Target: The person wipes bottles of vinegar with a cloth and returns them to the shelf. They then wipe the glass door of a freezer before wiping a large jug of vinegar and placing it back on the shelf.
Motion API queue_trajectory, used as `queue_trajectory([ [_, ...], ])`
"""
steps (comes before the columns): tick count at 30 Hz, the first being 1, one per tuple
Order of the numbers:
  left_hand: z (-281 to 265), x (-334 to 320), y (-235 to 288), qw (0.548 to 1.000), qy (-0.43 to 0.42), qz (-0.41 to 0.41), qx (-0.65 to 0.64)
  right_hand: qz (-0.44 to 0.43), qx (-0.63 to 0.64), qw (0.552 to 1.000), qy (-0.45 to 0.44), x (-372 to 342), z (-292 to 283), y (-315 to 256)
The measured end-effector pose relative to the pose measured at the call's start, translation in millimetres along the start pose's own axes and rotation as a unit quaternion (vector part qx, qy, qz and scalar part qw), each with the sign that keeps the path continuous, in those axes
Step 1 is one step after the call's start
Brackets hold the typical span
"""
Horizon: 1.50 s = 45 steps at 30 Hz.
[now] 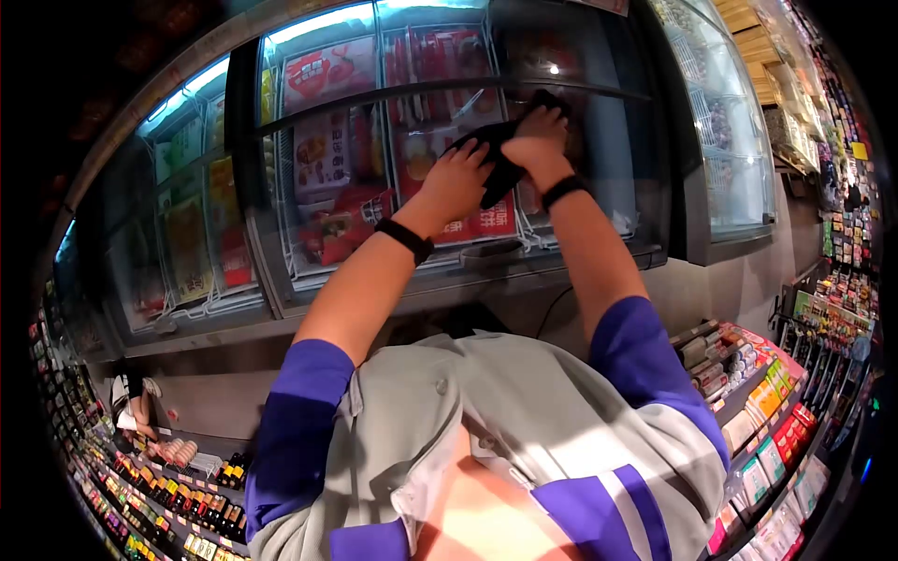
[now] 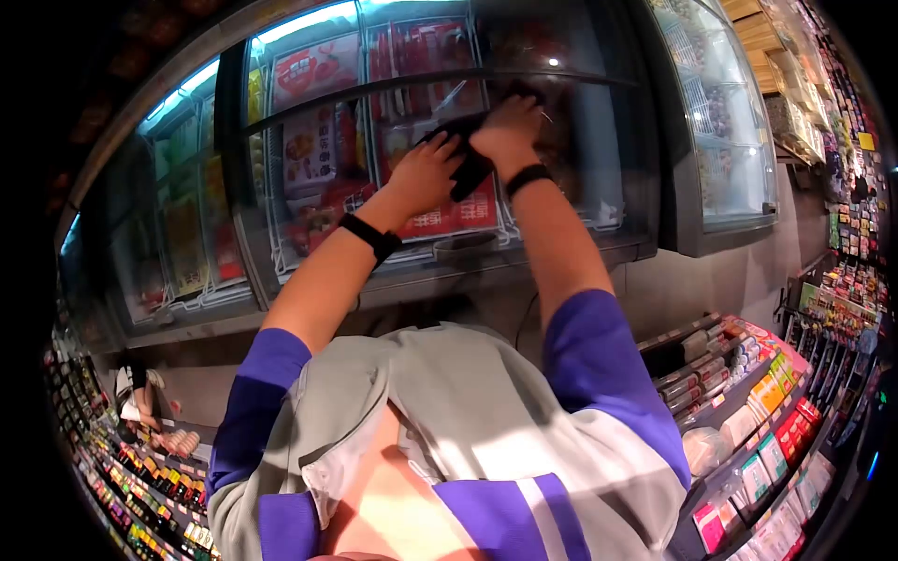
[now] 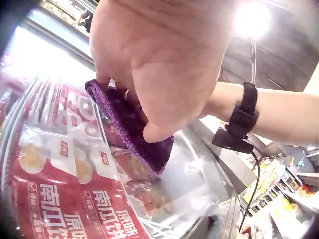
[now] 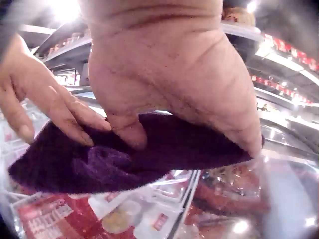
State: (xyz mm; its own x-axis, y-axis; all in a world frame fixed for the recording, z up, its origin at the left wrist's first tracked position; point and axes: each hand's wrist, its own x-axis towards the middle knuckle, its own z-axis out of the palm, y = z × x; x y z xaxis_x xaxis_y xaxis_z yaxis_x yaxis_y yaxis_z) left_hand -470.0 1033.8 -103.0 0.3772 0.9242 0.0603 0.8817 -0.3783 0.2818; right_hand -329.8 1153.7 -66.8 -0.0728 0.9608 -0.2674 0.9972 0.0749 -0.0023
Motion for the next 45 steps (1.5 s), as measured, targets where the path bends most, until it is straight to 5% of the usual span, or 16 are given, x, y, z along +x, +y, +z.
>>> queue_trajectory([
  [2, -5, -11, -8, 0.999, 0.009, -0.029, -0.017, -0.121, -0.156, 0.98, -0.031, -7, -13, -41],
  [4, -7, -38, -25, 0.993, 0.065, -0.09, -0.031, -0.213, -0.164, 0.963, 0.026, -9, 19, -73],
  [7, -23, -80, -42, 0.997, 0.044, -0.052, 0.023, -0.327, 0.001, 0.938, 0.116, -27, 75, -92],
  [9, -16, -102, -48, 0.99, 0.068, -0.076, -0.095, -0.36, 0.096, 0.923, 0.093, -56, 64, -83],
  [13, -25, -81, -29, 0.996, 0.038, -0.064, -0.041, -0.256, 0.106, 0.957, 0.09, -65, 62, -43],
  [19, 1, 42, -7, 1.0, 0.014, 0.022, 0.008, -0.067, 0.03, 0.985, 0.157, -7, 49, 45],
  [26, 12, 101, -8, 0.999, -0.033, 0.007, 0.042, -0.033, 0.059, 0.993, 0.094, 78, 19, 56],
  [28, 7, 89, -15, 0.998, -0.037, -0.013, 0.058, -0.05, 0.079, 0.974, 0.205, 76, 33, 29],
  [32, 10, 45, -13, 0.995, -0.017, -0.028, 0.092, -0.184, 0.077, 0.949, 0.244, 33, 65, 24],
  [38, 7, 83, 6, 0.995, -0.044, 0.075, 0.043, -0.008, 0.07, 0.985, 0.158, 14, 50, 83],
  [43, 18, 132, 8, 0.995, -0.007, 0.03, 0.092, 0.012, 0.116, 0.973, 0.197, 84, 46, 94],
  [45, 17, 122, 2, 0.996, 0.001, -0.011, 0.091, -0.023, 0.085, 0.949, 0.301, 98, 63, 68],
])
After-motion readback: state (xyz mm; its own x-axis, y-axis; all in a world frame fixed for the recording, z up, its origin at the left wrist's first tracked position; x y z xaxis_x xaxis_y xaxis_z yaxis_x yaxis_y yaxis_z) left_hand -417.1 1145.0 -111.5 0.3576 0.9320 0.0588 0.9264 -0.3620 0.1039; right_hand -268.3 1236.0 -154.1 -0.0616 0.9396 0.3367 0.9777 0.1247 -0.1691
